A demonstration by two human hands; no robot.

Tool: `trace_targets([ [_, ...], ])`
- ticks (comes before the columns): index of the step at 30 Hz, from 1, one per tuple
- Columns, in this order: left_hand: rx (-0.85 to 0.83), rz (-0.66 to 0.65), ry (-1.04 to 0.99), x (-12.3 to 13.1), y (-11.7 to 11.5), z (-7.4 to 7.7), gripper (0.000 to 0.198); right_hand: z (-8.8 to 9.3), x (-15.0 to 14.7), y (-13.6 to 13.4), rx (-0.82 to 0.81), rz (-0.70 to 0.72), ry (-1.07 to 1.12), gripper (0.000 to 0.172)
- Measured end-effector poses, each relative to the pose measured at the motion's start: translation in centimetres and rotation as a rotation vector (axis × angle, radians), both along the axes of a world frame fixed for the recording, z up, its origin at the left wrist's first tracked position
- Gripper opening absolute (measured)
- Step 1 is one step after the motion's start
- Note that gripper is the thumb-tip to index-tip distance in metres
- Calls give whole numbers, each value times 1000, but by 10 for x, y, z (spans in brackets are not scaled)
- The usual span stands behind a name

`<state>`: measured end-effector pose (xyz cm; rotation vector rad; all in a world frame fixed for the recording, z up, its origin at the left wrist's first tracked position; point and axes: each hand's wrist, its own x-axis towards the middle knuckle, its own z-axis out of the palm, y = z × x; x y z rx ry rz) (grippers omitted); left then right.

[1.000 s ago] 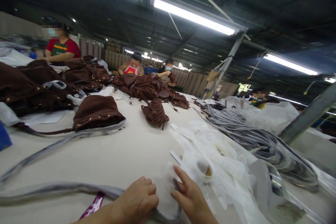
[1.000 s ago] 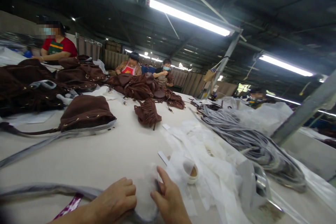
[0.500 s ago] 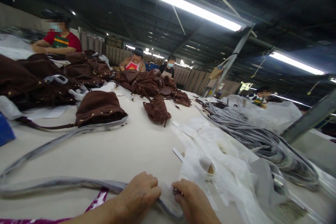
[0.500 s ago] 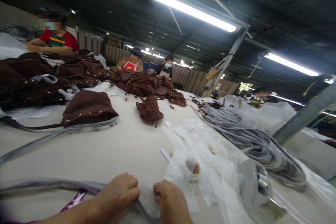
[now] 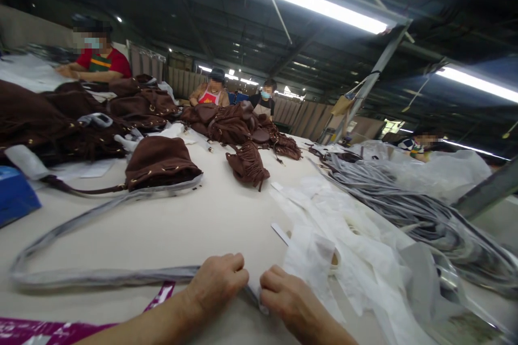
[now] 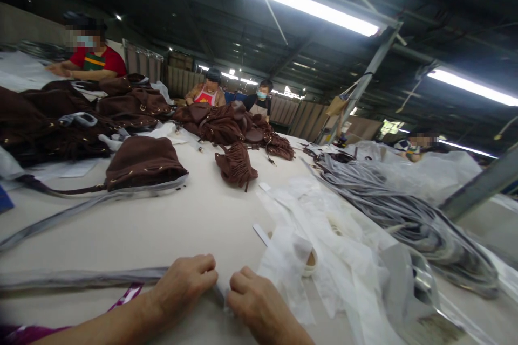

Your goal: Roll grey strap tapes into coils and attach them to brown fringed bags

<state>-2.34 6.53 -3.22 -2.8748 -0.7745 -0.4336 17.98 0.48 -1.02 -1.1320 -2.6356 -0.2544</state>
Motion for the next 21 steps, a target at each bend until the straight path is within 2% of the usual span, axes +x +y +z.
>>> trace_targets([
  [2, -18, -5, 65, -1, -2, 2, 12, -4, -2, 4, 41, 45, 16, 27],
  [4, -50, -31, 93, -1, -5, 6, 9, -4, -2, 5, 54, 31, 41, 29],
  [9, -189, -146, -41, 3, -4, 13, 15, -8, 5, 0, 73, 59, 52, 35],
  [14, -45, -265, 21, 17, 10, 10, 23, -18, 8, -8, 136, 22, 150, 46],
  [18, 9, -364, 18, 28, 24, 15, 27, -25, 7, -15, 88, -29, 240, 39],
  [21, 18, -429, 11, 32, 30, 22, 32, -27, 6, -20, -58, -73, 370, 23],
])
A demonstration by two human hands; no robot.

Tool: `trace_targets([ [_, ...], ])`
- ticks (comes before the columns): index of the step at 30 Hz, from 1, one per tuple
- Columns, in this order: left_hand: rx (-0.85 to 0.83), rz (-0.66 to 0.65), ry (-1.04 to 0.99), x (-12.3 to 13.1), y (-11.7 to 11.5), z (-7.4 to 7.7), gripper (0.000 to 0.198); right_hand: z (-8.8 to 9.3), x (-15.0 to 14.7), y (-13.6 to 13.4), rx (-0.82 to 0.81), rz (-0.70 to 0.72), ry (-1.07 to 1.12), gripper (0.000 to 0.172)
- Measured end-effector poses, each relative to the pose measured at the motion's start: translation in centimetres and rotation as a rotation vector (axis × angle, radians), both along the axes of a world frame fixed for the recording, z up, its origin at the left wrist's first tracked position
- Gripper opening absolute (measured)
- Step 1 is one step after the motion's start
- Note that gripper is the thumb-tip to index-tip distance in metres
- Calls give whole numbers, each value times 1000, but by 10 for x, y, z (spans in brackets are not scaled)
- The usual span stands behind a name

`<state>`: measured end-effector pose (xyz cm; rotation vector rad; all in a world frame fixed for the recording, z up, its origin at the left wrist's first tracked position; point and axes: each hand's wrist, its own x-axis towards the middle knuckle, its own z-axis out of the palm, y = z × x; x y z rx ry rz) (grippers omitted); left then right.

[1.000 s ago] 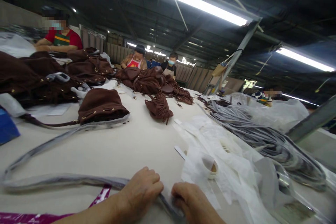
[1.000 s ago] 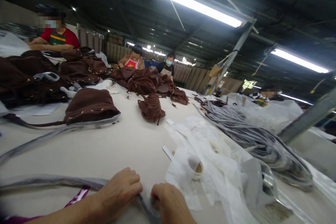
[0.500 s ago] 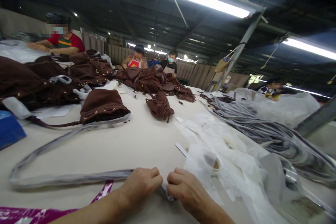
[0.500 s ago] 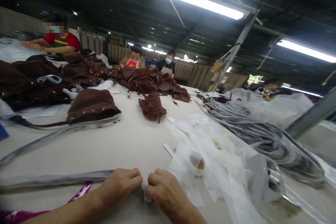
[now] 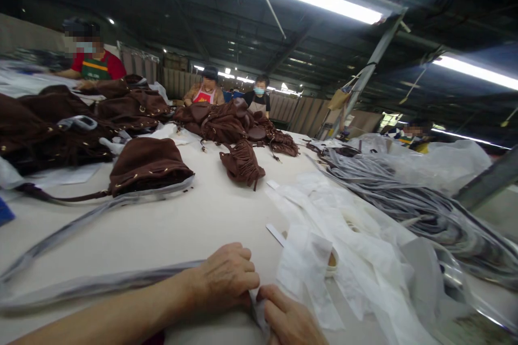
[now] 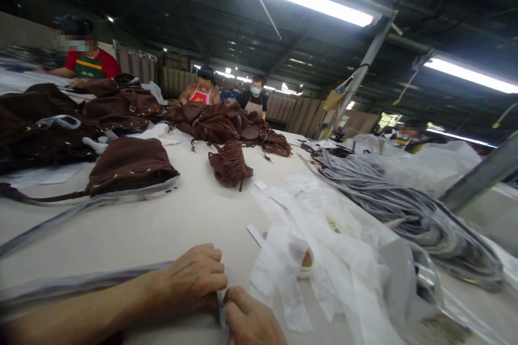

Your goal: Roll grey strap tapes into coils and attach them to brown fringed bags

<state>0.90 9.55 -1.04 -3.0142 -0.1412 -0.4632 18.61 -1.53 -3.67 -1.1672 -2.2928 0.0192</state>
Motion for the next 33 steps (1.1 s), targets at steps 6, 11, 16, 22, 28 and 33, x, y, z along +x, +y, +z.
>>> trace_targets([
  [6, -216, -77, 1, 0, 0, 2, 17, 5, -9, 1, -287, -99, 318, 23],
  [11, -363, 14, 23, 1, 1, -3, 28, 11, 3, 7, -492, -165, 460, 8],
  [16, -425, 2, 23, 1, -1, 0, 25, 37, 8, 12, -762, -149, 460, 23],
  [22, -389, -174, -38, -2, -2, -4, 3, 51, 2, 27, -682, -30, 214, 43],
  [28, -459, -122, -103, -4, -3, -4, 6, 49, 5, 41, -738, 70, 279, 58],
  [33, -507, -140, -132, -1, -5, -5, 11, 38, 0, 40, -302, 7, -51, 59],
])
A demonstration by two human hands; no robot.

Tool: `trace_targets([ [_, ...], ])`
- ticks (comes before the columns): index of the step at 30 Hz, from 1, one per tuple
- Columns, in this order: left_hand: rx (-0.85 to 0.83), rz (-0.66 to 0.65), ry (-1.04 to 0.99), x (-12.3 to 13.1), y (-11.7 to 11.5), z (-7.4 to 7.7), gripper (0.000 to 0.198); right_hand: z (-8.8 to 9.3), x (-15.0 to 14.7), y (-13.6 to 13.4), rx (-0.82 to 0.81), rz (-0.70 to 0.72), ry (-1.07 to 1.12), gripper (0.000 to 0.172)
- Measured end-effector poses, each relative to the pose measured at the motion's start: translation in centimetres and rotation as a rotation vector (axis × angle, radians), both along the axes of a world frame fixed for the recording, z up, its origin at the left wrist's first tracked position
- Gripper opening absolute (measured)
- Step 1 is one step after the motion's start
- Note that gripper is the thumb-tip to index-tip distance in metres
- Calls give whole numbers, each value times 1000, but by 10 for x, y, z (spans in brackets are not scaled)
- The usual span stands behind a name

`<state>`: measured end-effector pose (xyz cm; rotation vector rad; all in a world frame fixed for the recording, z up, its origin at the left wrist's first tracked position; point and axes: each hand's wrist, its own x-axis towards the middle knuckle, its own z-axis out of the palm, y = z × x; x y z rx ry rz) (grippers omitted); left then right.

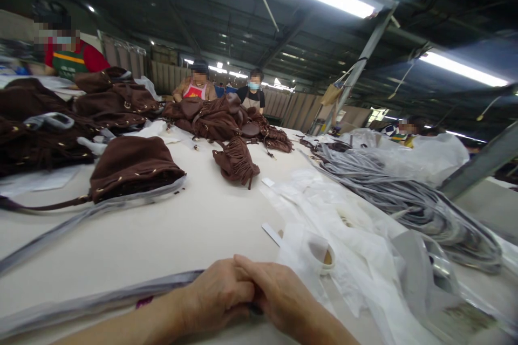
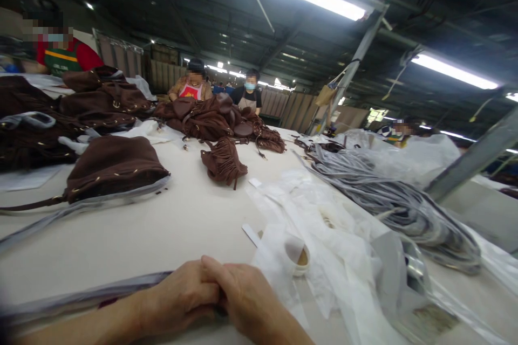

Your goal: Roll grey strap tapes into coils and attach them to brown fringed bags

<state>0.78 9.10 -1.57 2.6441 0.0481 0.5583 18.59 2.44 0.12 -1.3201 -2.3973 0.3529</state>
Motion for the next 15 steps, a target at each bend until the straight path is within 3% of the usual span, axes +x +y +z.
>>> trace_targets([
  [3, 12, 63, -13, 2, -3, -4, 20, -9, -3, -5, 382, -41, -275, 57],
  [6, 71, 202, 16, 7, -8, -11, 17, -20, -8, -16, 481, -170, -306, 64],
  [8, 92, 316, 69, 12, -11, -18, 9, -28, -10, -24, 364, -279, -167, 74],
  [10, 99, 397, 112, 16, -14, -23, 13, -34, -12, -29, 145, -355, 34, 82],
  [12, 96, 426, 127, 18, -15, -25, 14, -37, -11, -29, -58, -365, 210, 86],
  [15, 59, 419, 146, 15, -14, -21, 16, -33, -10, -24, -200, -369, 342, 95],
])
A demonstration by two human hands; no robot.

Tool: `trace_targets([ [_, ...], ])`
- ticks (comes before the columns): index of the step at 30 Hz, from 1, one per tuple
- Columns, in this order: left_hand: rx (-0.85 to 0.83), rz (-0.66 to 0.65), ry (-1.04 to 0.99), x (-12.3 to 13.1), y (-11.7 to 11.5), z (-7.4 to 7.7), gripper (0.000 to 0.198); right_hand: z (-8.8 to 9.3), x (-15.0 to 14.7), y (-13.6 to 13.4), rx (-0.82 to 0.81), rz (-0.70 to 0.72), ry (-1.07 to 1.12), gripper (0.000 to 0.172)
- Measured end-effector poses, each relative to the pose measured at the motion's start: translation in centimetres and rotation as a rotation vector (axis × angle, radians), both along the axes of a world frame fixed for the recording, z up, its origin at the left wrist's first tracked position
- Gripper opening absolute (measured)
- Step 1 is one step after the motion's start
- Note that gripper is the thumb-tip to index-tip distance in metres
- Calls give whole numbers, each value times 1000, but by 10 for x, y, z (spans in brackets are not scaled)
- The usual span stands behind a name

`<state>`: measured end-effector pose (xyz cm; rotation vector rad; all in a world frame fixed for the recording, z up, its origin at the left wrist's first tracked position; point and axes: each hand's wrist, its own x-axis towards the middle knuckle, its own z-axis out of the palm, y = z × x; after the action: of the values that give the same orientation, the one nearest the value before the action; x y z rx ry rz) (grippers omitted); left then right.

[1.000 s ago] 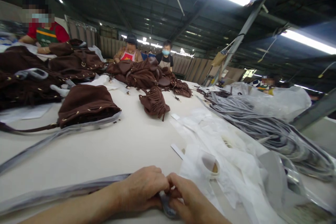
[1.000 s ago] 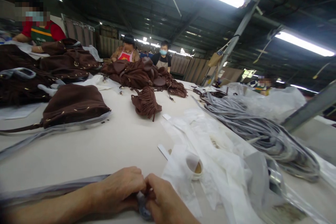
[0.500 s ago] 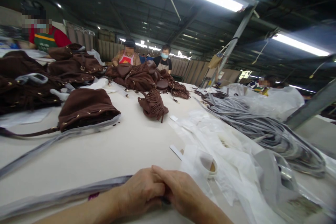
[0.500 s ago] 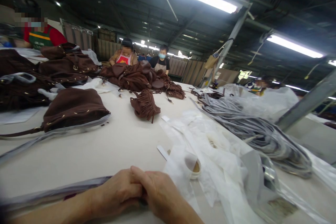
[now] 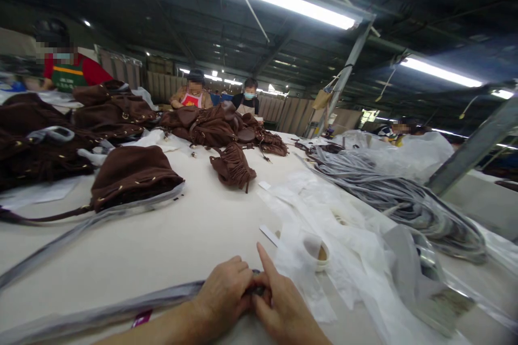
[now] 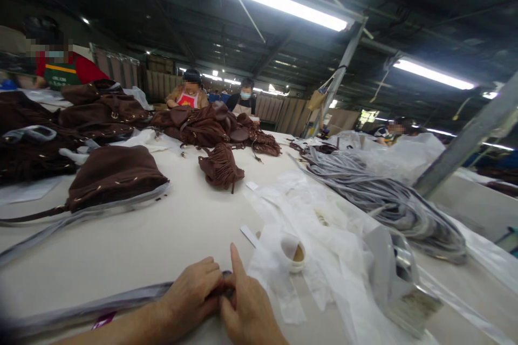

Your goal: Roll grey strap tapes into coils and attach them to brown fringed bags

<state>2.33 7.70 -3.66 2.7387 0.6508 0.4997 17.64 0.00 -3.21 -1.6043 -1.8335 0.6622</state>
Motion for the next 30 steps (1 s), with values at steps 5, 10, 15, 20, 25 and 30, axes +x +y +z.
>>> trace_targets([
  [5, -175, -122, -30, -23, 11, 22, 19, 6, 5, 6, -60, 50, 93, 95],
  [10, -141, -278, 28, -36, 23, 38, 19, 6, 18, 7, -17, 232, 99, 77],
  [15, 25, -131, 163, -15, 12, 20, 7, 8, 18, 9, 9, 234, -126, 79],
  [20, -31, 85, 169, -7, -3, 7, 17, 0, 0, 9, 4, 100, -411, 85],
  [25, -78, -70, 241, -27, 10, 29, 14, 14, 15, 14, 27, 310, -266, 68],
  [30, -68, 136, 287, -12, 2, 24, 21, 15, 11, 23, -4, 247, -312, 75],
])
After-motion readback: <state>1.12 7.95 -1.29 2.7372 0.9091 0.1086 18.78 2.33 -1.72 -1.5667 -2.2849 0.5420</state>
